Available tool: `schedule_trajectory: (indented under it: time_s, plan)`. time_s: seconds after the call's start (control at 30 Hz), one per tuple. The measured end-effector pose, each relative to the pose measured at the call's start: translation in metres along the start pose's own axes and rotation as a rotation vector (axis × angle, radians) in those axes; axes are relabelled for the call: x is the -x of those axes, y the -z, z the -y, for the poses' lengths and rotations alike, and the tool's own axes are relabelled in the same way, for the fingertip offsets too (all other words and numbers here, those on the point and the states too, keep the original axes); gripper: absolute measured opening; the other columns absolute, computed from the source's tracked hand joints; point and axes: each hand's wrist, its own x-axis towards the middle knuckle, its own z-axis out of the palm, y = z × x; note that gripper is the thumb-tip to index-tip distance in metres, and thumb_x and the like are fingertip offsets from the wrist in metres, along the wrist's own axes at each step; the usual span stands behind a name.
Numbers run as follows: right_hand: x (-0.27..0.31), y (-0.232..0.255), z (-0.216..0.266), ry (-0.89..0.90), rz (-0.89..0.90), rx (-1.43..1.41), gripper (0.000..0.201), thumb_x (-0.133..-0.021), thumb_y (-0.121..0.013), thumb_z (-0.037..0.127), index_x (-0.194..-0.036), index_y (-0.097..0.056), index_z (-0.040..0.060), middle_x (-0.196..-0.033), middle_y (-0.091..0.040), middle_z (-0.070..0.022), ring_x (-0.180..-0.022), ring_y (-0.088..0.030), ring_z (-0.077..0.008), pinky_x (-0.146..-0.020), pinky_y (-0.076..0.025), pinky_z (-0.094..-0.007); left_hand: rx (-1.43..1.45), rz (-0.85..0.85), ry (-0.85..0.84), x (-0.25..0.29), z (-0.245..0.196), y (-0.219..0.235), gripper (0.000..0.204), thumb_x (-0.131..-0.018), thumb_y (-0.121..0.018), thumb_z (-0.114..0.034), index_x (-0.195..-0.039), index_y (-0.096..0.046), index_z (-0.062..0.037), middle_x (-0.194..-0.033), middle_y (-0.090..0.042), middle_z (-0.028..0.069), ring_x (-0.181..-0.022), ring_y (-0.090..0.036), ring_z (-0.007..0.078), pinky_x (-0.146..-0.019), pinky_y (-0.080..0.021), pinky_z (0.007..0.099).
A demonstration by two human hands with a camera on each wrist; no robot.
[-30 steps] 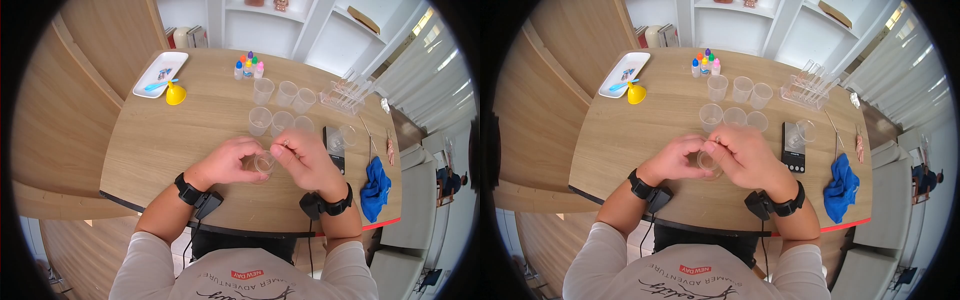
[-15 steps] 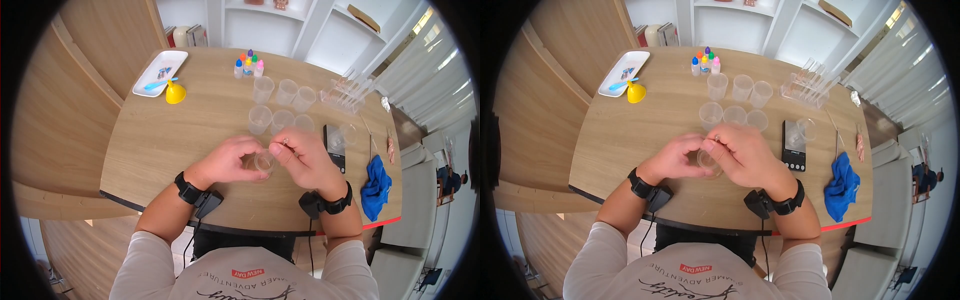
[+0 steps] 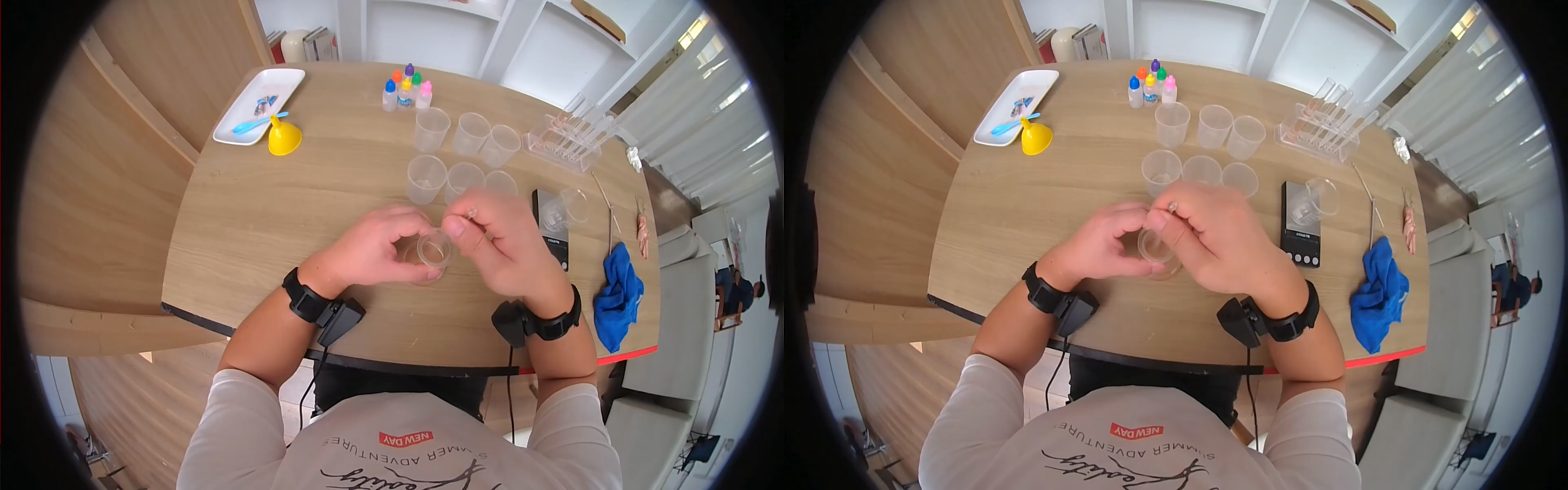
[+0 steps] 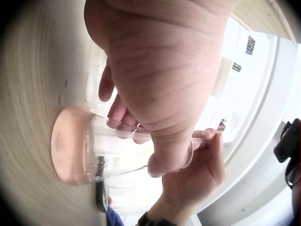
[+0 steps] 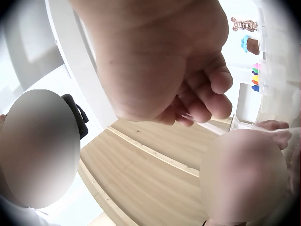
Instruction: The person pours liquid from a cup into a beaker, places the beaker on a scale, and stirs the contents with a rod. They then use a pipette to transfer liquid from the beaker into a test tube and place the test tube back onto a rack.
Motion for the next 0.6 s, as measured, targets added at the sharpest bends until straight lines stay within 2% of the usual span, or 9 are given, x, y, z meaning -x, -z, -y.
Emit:
schedule_trajectory:
  time_s: [0.1, 0.23, 0.3, 0.43, 0.5, 0.6]
  plan:
    - [0.0025, 0.0017, 0.0057, -0.104, 0.005, -0.001, 0.009, -0.095, -0.061, 0.01, -0.09, -0.062, 0.0031, -0.075, -0.061, -0.0126, -0.062, -0.058, -0.0272, -0.056, -0.044, -0.0354, 0.005, -0.005, -0.007, 0.0003, 0.001, -0.0002, 0.037, -0.072, -0.087, -0.025, -0.096, -0.065, -0.006, -0.089, -0.065, 0.0083, -0.084, -0.061, 0.0275, -0.074, -0.049, 0.0368]
    - [0.0006, -0.0005, 0.0035, -0.095, -0.06, -0.021, 0.009, -0.095, -0.061, 0.01, -0.09, -0.062, 0.0031, -0.074, -0.061, -0.0128, -0.062, -0.058, -0.0272, -0.056, -0.044, -0.0354, -0.005, -0.012, -0.021, 0.0, 0.0014, -0.0005, 0.038, -0.071, -0.087, -0.025, -0.096, -0.065, -0.0059, -0.09, -0.065, 0.0085, -0.084, -0.061, 0.028, -0.074, -0.049, 0.037]
    - [0.0001, 0.0032, 0.0014, -0.012, 0.055, 0.044, 0.008, -0.095, -0.061, 0.01, -0.09, -0.062, 0.0034, -0.074, -0.061, -0.0126, -0.062, -0.058, -0.0274, -0.056, -0.044, -0.0356, -0.005, -0.011, -0.03, -0.0005, 0.0016, -0.0002, 0.038, -0.071, -0.087, -0.025, -0.096, -0.066, -0.0059, -0.09, -0.065, 0.0085, -0.084, -0.061, 0.0279, -0.074, -0.049, 0.037]
    - [0.0009, -0.0007, 0.0055, -0.121, -0.056, 0.069, 0.008, -0.094, -0.061, 0.01, -0.091, -0.063, 0.0035, -0.074, -0.061, -0.012, -0.063, -0.059, -0.0278, -0.057, -0.045, -0.0358, 0.002, -0.011, -0.003, 0.0007, 0.0011, -0.0008, 0.038, -0.071, -0.087, -0.024, -0.096, -0.066, -0.0061, -0.09, -0.065, 0.0082, -0.084, -0.061, 0.0275, -0.074, -0.049, 0.0368]
    - [-0.0003, -0.0017, 0.0007, 0.004, -0.031, 0.0, 0.007, -0.094, -0.062, 0.01, -0.091, -0.063, 0.0036, -0.074, -0.062, -0.0115, -0.064, -0.059, -0.0283, -0.057, -0.045, -0.0359, 0.017, -0.012, 0.001, 0.0007, 0.0007, -0.0014, 0.038, -0.071, -0.087, -0.024, -0.096, -0.066, -0.0061, -0.09, -0.065, 0.008, -0.084, -0.061, 0.0273, -0.074, -0.049, 0.0367]
    - [0.001, 0.0016, 0.0063, -0.075, 0.019, 0.02, 0.007, -0.094, -0.062, 0.01, -0.091, -0.063, 0.0034, -0.075, -0.062, -0.0115, -0.064, -0.059, -0.0284, -0.057, -0.045, -0.0358, 0.018, -0.014, -0.002, 0.0002, 0.0013, -0.0008, 0.037, -0.071, -0.087, -0.023, -0.096, -0.066, -0.0061, -0.09, -0.064, 0.0079, -0.084, -0.061, 0.027, -0.074, -0.049, 0.0364]
